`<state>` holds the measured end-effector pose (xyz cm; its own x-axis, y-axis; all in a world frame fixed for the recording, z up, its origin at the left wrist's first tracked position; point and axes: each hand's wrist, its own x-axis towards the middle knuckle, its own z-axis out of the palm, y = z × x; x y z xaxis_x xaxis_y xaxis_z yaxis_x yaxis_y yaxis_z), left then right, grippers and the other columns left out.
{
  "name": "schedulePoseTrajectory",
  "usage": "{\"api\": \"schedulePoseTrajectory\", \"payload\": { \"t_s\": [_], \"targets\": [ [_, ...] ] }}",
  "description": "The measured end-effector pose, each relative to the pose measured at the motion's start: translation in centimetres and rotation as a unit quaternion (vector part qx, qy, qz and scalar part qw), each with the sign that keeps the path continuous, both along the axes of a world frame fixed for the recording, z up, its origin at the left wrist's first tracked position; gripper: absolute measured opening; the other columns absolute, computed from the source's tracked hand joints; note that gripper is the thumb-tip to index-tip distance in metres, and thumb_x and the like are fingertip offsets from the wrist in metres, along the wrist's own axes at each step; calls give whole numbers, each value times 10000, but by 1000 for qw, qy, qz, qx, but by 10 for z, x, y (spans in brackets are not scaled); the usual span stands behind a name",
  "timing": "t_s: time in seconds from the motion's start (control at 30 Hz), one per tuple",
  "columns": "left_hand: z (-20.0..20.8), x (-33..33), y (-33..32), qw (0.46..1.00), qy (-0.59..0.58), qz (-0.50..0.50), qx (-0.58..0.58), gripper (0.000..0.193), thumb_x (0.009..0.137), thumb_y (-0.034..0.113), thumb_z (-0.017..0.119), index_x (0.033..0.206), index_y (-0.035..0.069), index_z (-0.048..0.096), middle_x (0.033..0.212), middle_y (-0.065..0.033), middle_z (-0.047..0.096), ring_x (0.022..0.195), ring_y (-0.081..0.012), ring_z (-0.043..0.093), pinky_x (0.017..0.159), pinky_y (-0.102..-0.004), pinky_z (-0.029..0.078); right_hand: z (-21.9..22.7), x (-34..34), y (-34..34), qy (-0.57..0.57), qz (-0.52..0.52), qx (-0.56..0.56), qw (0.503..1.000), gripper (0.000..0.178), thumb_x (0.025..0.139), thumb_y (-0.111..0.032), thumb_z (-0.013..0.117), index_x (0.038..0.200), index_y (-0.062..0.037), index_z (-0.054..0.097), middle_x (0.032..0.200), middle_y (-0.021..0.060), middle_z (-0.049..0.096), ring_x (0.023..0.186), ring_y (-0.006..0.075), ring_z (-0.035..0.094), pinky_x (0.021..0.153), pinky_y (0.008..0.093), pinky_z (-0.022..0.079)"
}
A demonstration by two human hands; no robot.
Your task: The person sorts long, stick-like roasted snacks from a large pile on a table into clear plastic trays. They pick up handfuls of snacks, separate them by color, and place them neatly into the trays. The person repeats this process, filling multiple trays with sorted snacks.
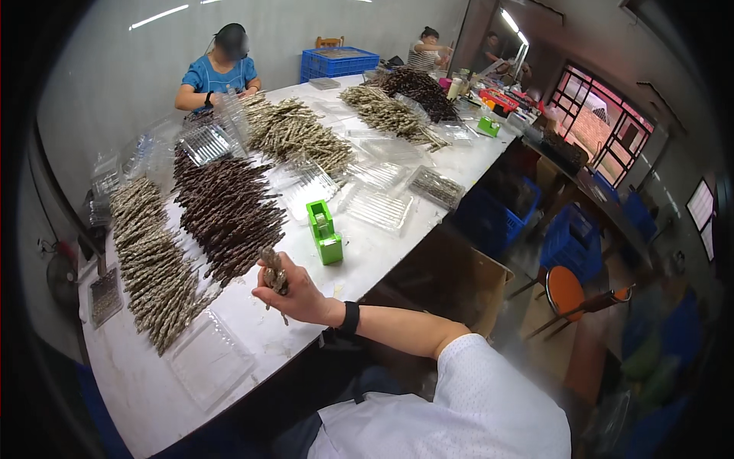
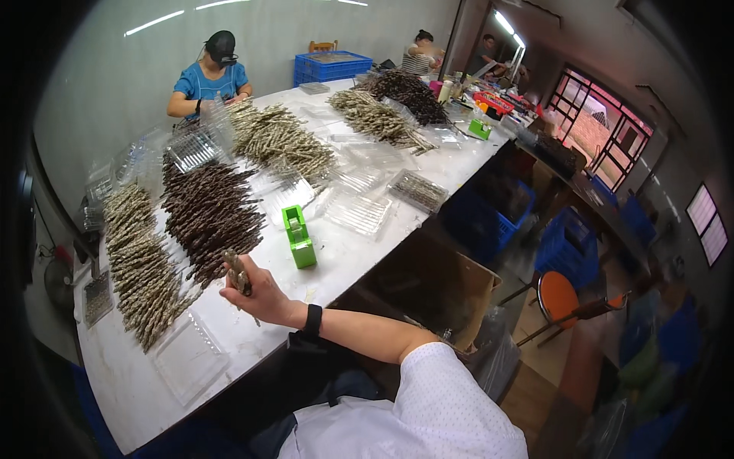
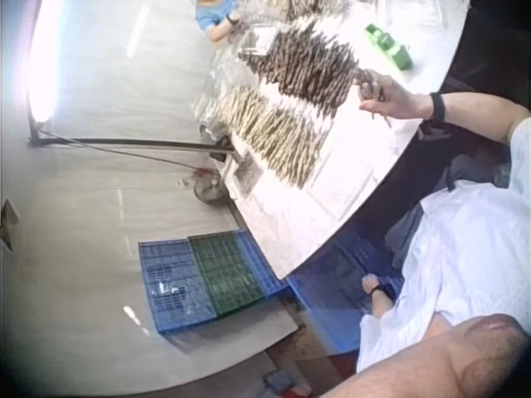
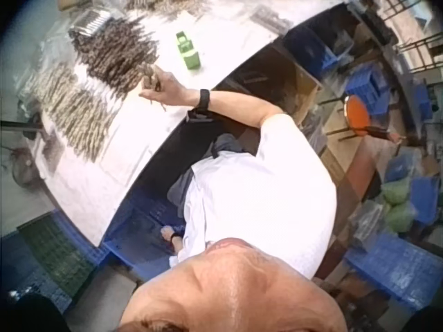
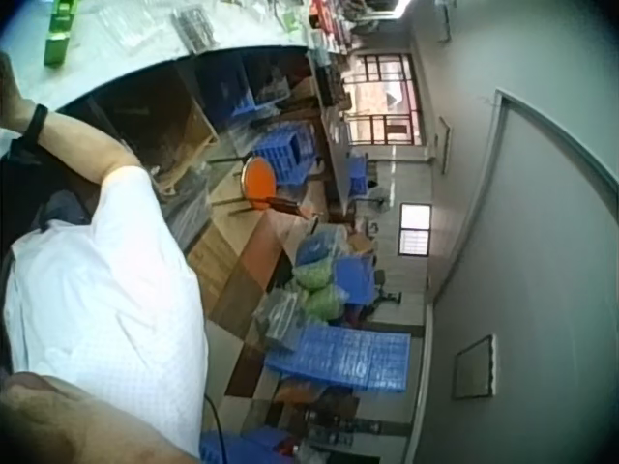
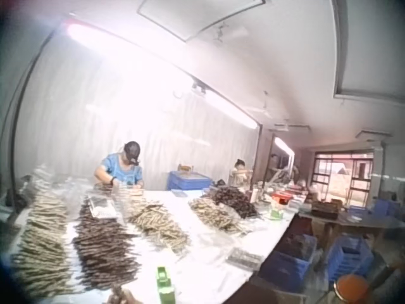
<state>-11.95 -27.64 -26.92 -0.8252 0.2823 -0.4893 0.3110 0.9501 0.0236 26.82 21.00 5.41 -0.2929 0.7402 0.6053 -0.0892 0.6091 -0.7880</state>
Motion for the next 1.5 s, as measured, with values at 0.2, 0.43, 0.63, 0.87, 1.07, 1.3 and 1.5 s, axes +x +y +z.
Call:
{"api": "schedulePoseTrajectory", "payload": {
  "t_s": [0.2,0.43,0.63,0.87,1.07,1.3,1.5],
  "targets": [
    [10,5,2,997,25,-69,37,395,912,305,661,1055,-62,682,965,-244,703,884,-428,668,819,-491,526,-11,5,-4,-14,-4,11,1000,386,880,-70,731,1159,-13,471,789,42,613,619,119,591,585,282,489],
    [157,120,93,845,40,-426,321,237,914,173,673,1042,-26,686,985,-227,696,874,-409,663,780,-417,545,-6,0,13,37,-29,-76,996,345,877,-143,754,1035,-38,466,733,53,594,620,155,573,591,322,475],
    [331,211,224,728,52,-333,597,241,889,130,719,1073,-22,680,1026,-181,711,877,-321,694,801,-394,553,3,-8,30,-14,34,-76,996,391,874,-143,774,1118,-21,494,733,21,579,634,94,524,600,273,467],
    [367,259,366,597,-189,-318,712,988,717,72,774,1533,61,218,1509,-167,363,1422,-333,351,1176,-454,271,12,-8,11,-43,57,53,996,409,770,-123,824,1006,-34,501,712,116,533,617,281,540,580,373,446],
    [376,284,415,551,-120,-402,722,932,668,38,820,1462,71,333,1375,-170,483,1268,-328,507,1070,-428,408,5,-5,1,-7,135,25,991,302,800,-54,727,1044,-12,554,736,82,589,646,184,588,578,328,484],
    [383,281,434,570,-14,-510,645,324,734,-6,724,1041,9,623,1054,-150,635,974,-301,625,858,-380,501,-19,-11,10,-34,92,-17,995,351,820,-67,697,1127,2,541,871,135,659,777,259,666,681,360,524],
    [356,272,443,610,-84,-490,617,252,758,-23,709,993,-3,621,1027,-156,627,935,-314,626,828,-380,502,-59,-19,15,-29,90,-81,992,309,846,-88,690,1112,7,561,947,178,690,888,265,701,735,368,533]
  ]
}}
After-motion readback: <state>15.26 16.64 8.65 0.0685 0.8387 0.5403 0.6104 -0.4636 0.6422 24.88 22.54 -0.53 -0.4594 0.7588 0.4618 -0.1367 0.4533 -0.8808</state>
